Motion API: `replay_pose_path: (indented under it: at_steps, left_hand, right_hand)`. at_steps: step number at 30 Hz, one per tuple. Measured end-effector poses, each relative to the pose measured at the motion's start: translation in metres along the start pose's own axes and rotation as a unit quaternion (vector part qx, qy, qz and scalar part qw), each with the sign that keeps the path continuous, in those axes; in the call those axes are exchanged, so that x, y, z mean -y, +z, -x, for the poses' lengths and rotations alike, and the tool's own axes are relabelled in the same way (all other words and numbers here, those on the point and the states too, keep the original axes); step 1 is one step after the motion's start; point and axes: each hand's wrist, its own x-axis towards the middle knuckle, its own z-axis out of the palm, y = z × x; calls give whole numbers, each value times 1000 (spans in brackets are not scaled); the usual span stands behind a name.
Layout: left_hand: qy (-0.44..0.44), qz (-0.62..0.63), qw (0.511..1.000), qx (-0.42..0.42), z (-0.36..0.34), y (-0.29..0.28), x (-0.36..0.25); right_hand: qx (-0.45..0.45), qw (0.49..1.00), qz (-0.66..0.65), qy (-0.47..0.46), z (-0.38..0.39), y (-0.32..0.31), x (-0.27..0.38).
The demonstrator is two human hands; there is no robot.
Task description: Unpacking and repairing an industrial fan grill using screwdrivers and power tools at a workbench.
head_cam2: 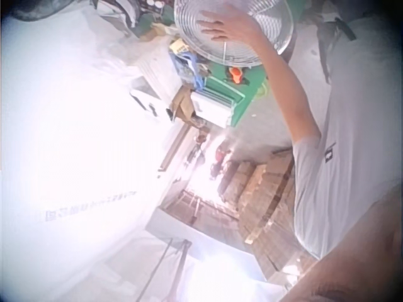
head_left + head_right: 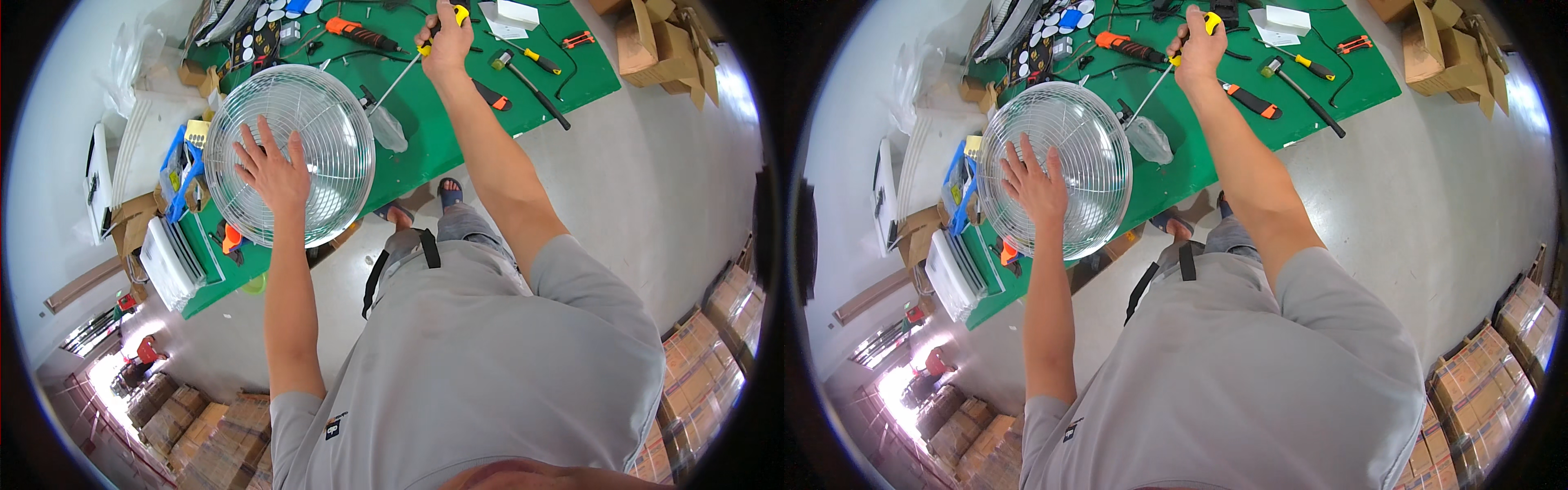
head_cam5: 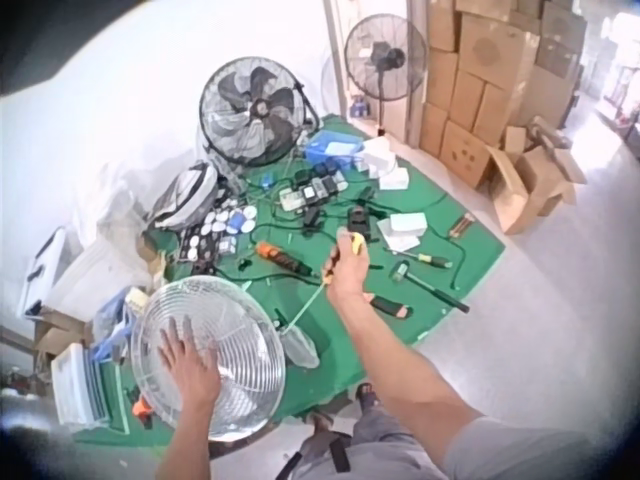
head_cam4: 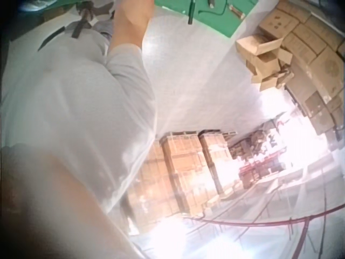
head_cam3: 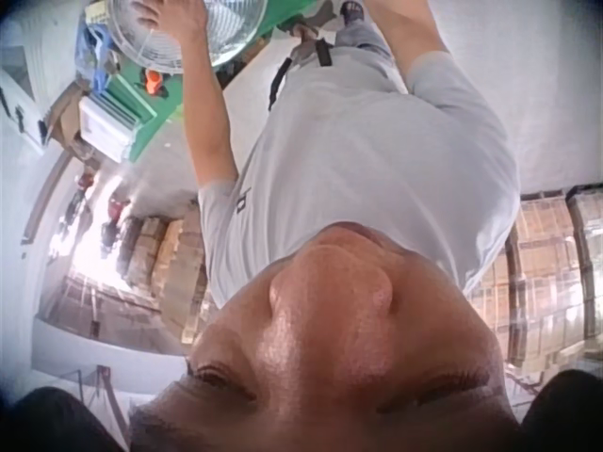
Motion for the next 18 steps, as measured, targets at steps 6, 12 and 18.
replay_pose_path:
  at_steps: [6, 12, 18]
  left_hand:
    - [-5, -4, 1000, 5, 0, -1, 0]
    - [3, -3, 1000, 8, 0, -6, -4]
    - [6, -7, 1000, 2, 3, -2, -1]
  right_hand:
    - [59, 994, -16, 90, 3, 7, -9]
    - [127, 982, 13, 141, -6, 36, -18]
    - [234, 929, 210, 195, -13, 76, -58]
